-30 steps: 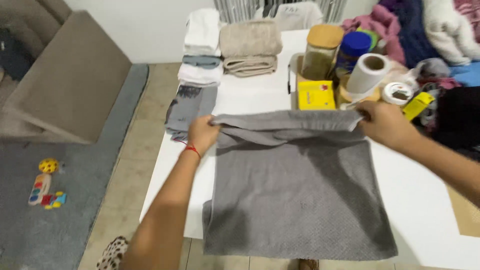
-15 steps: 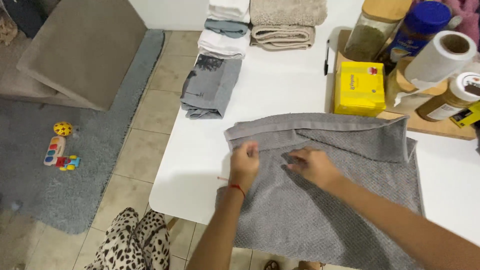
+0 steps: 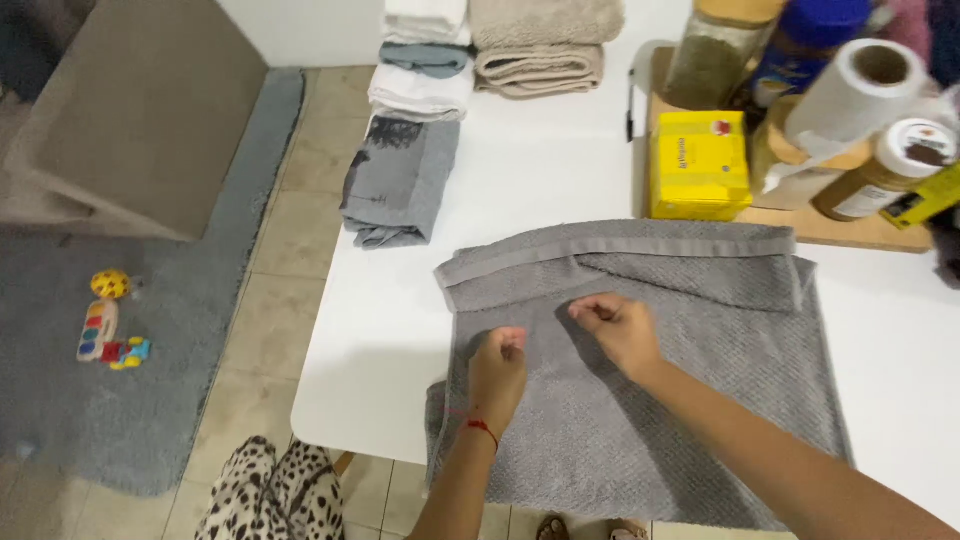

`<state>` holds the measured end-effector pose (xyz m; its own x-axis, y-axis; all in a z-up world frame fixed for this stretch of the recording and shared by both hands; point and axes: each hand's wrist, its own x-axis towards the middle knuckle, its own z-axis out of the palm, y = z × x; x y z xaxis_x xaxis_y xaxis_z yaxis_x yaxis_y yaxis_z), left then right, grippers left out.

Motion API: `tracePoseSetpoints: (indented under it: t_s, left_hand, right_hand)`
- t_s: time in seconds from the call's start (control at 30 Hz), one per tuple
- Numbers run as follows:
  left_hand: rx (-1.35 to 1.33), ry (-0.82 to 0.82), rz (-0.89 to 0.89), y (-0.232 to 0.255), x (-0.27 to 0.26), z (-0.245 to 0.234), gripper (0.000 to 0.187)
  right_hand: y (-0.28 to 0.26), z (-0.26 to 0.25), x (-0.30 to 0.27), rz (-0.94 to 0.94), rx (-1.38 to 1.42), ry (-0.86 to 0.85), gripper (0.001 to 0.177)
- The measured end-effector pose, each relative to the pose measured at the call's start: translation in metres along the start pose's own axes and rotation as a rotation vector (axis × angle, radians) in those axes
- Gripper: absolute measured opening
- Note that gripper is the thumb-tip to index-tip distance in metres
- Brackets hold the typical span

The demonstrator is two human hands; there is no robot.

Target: Folding various laundry items including towels and shirts on a white table and stacking them neatly.

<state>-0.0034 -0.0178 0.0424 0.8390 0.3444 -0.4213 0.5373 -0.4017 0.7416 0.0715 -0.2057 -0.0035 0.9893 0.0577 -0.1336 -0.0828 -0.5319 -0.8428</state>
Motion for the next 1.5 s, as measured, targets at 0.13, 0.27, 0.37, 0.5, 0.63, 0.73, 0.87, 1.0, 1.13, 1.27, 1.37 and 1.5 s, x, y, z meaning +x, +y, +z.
tracePoseSetpoints:
  t_s: [0.13,0.27,0.37,0.5,0.63,0.73,0.87,1.0,1.13,1.27,1.37,1.5]
  left_hand:
    - [-0.047,-0.052,0.060,0.025,0.000,0.016,0.033]
    - [0.075,-0.165,0.115,0.062,-0.002,0.040,0.028]
    - [0.001,-0.207,0.177,0.098,-0.005,0.067,0.034]
    - [0.211,-0.334,0.209,0.154,-0.020,0.097,0.039]
    - [0.120,-0.440,0.253,0.175,-0.027,0.139,0.035]
    - [0.105,-0.487,0.262,0.172,-0.028,0.163,0.031]
    - [0.057,-0.518,0.291,0.157,-0.022,0.175,0.027]
    - [0.064,-0.432,0.304,0.133,-0.007,0.158,0.025]
    - [0.119,-0.317,0.246,0.080,0.029,0.124,0.030]
    - [0.288,-0.122,0.178,0.020,0.057,0.075,0.024]
    - [0.388,0.168,0.360,-0.047,0.088,0.048,0.024]
    - [0.664,0.267,0.198,-0.085,0.089,0.002,0.041]
  right_hand:
    - [-0.001,-0.057,-0.016,0.140,0.335,0.120,0.015]
    - [0.028,-0.142,-0.040,0.261,0.429,0.269,0.022]
    - [0.048,-0.213,-0.065,0.182,0.458,0.369,0.019]
    - [0.120,-0.297,-0.093,0.264,0.438,0.555,0.018]
    - [0.147,-0.371,-0.127,0.471,0.135,0.723,0.014]
    - [0.198,-0.407,-0.139,0.548,-0.232,0.703,0.015]
    - [0.162,-0.410,-0.151,0.651,-0.142,0.799,0.024]
    - [0.204,-0.390,-0.146,0.551,-0.324,0.848,0.044]
    - [0.201,-0.354,-0.134,0.579,-0.577,0.730,0.013]
    - [0.150,-0.316,-0.131,0.446,-0.568,0.601,0.046]
    - [0.123,-0.284,-0.123,0.258,-0.594,0.467,0.047]
    - [0.142,-0.243,-0.099,0.255,-0.445,0.235,0.040]
